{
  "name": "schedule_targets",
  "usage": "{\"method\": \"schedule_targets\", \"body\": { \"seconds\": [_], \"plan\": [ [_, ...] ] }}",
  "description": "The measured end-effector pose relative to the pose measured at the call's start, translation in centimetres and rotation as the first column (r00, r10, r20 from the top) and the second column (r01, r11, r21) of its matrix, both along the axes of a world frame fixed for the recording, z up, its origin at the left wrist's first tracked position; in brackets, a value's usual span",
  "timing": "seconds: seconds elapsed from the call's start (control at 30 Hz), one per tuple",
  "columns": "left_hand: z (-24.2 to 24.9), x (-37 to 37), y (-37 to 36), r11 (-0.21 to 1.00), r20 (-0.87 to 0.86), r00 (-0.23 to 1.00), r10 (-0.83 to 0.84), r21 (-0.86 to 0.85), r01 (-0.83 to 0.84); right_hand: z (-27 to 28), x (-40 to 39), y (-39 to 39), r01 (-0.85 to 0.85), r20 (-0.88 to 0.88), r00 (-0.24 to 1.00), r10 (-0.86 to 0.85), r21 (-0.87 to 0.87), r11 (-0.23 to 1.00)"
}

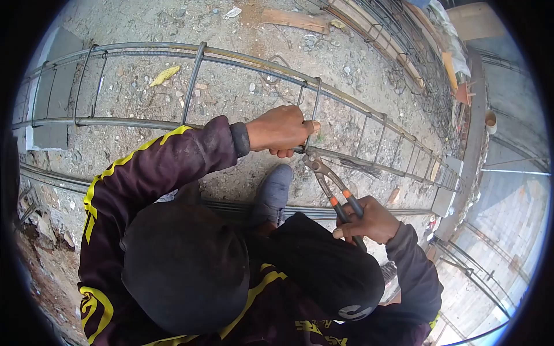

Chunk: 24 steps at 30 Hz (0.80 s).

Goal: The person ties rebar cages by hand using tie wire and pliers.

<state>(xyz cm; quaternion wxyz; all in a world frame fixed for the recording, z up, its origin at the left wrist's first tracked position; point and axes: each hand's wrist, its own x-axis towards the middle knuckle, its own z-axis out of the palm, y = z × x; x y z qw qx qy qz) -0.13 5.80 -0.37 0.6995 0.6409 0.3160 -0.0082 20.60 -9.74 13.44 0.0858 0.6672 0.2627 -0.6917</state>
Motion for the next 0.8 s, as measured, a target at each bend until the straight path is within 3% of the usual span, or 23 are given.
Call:
{"method": "schedule_targets", "body": {
  "seconds": [0.03, 0.1, 0.17, 0.27, 0.3, 0.37, 0.4, 0.43, 0.47, 0.57, 0.6, 0.63, 0.7, 0.73, 0.8],
  "plan": [
    [-0.1, 0.1, 0.0, 1.0, 0.002, 1.0, 0.013, 0.012, -0.013, 0.6, 0.3, 1.2, 0.051, -0.055, 0.997, -0.058, -0.121, 0.991],
    [-0.3, 0.2, -0.3, 0.999, 0.008, 0.999, 0.042, 0.024, -0.043, 1.6, -0.1, 3.1, -0.012, -0.003, 1.0, 0.012, -0.201, 0.979],
    [-0.3, 0.1, -0.3, 0.999, 0.032, 0.999, 0.017, 0.029, -0.018, 2.6, -0.6, 3.6, -0.057, 0.011, 0.998, 0.059, -0.15, 0.987],
    [-0.2, 0.1, -0.4, 0.999, 0.058, 0.998, 0.019, 0.031, -0.021, 4.6, -3.2, 3.9, -0.22, 0.285, 0.934, 0.216, -0.018, 0.975],
    [-0.2, 0.1, -0.4, 0.999, 0.062, 0.998, 0.03, 0.03, -0.032, 4.9, -3.0, 3.2, -0.575, 0.456, 0.766, 0.454, 0.169, 0.801],
    [-1.5, 0.6, -0.5, 0.964, 0.101, 0.99, -0.095, 0.258, 0.066, 5.3, -4.3, 1.5, -0.854, 0.712, 0.487, 0.506, 0.265, 0.449],
    [-1.6, 0.6, -0.4, 0.923, 0.108, 0.981, -0.16, 0.368, 0.11, 5.9, -5.4, 1.3, -0.946, 0.82, 0.281, 0.499, 0.15, 0.287],
    [-1.6, 0.6, -0.5, 0.934, 0.094, 0.984, -0.151, 0.339, 0.112, 6.5, -6.5, 1.3, -0.992, 0.89, 0.066, 0.452, 0.01, 0.126],
    [-1.6, 0.7, -0.5, 0.943, 0.08, 0.986, -0.145, 0.312, 0.114, 6.4, -6.9, 1.3, -0.992, 0.912, -0.069, 0.405, -0.107, 0.072],
    [-1.4, 0.6, -0.5, 0.947, 0.088, 0.989, -0.115, 0.309, 0.083, 4.4, -6.3, -1.2, -0.986, 0.91, 0.049, 0.412, -0.022, 0.166],
    [-1.3, 0.4, -0.5, 0.947, 0.1, 0.99, -0.1, 0.314, 0.064, 4.3, -6.5, -1.3, -0.855, 0.788, 0.339, 0.514, 0.03, 0.518],
    [-1.2, 0.2, -0.7, 0.962, 0.087, 0.992, -0.092, 0.267, 0.066, 3.6, -5.4, -1.4, -0.689, 0.586, 0.658, 0.472, 0.216, 0.691],
    [-0.9, 0.2, -0.6, 0.983, 0.058, 0.995, -0.079, 0.172, 0.068, 3.3, -6.7, -1.9, -0.299, 0.379, 0.9, 0.217, 0.173, 0.939],
    [-1.4, 0.5, -0.8, 0.98, 0.06, 0.996, -0.063, 0.193, 0.051, 3.1, -6.9, -1.7, -0.119, 0.321, 0.945, 0.069, 0.14, 0.983],
    [-1.9, 0.2, -1.9, 0.867, 0.193, 0.978, 0.078, 0.471, -0.163, 3.0, -7.1, -1.6, 0.249, 0.221, 0.942, -0.253, 0.048, 0.967]
  ]
}}
